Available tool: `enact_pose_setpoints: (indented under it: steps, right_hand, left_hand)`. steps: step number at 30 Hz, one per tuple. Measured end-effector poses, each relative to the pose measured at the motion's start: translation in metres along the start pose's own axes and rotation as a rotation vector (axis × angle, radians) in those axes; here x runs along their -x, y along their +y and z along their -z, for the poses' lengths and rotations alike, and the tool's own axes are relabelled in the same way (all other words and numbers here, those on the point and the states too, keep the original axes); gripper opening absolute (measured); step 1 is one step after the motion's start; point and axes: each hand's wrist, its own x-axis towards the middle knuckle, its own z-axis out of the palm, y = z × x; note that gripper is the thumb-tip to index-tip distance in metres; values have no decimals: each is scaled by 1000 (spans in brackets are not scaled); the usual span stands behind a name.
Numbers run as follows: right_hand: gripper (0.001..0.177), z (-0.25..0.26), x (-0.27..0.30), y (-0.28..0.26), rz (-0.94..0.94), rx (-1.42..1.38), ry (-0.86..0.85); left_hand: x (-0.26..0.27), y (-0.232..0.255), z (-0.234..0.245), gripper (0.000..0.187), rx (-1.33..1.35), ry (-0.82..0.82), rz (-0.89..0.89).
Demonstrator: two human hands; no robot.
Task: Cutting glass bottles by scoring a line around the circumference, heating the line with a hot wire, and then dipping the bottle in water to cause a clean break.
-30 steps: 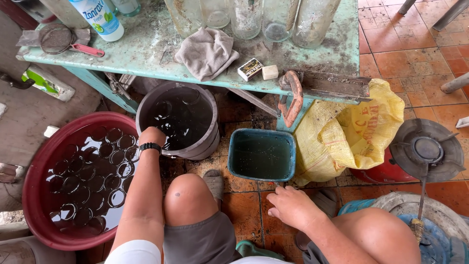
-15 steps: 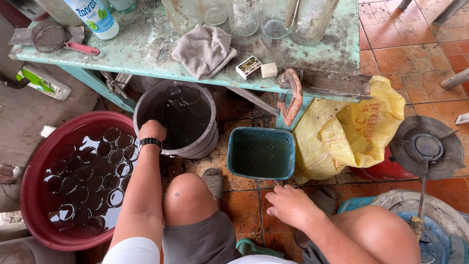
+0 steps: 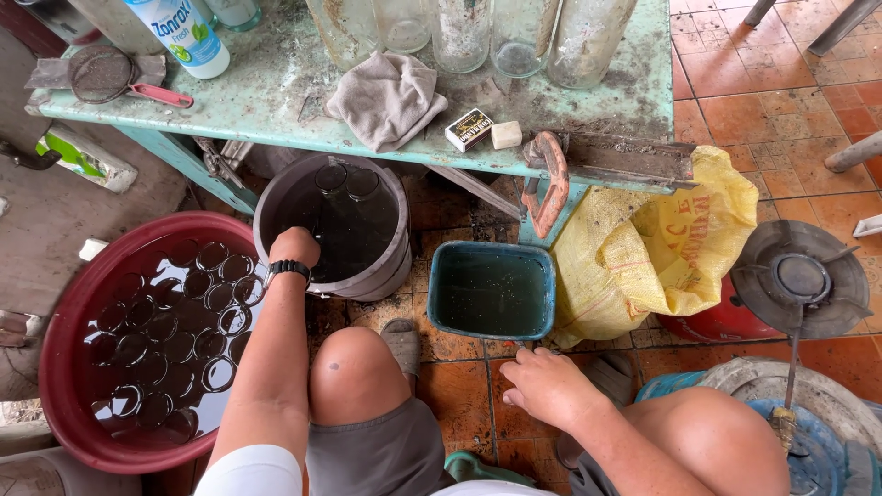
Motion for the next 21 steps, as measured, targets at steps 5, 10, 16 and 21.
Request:
enact_pose_setpoints:
  steps: [5, 10, 16, 21]
  right_hand:
    - [30, 1, 1, -2, -1, 2, 10]
    - [28, 3, 1, -4, -2, -7, -10]
    - [29, -1, -1, -1, 5, -7, -7]
    - [29, 5, 0, -3, 8, -3, -28]
  left_hand:
    - [3, 3, -1, 36, -22, 18, -26]
    - [12, 8, 2, 36, -25, 0, -36]
    - [15, -1, 3, 41, -21, 43, -56]
    - [19, -7, 1, 37, -35, 74, -35]
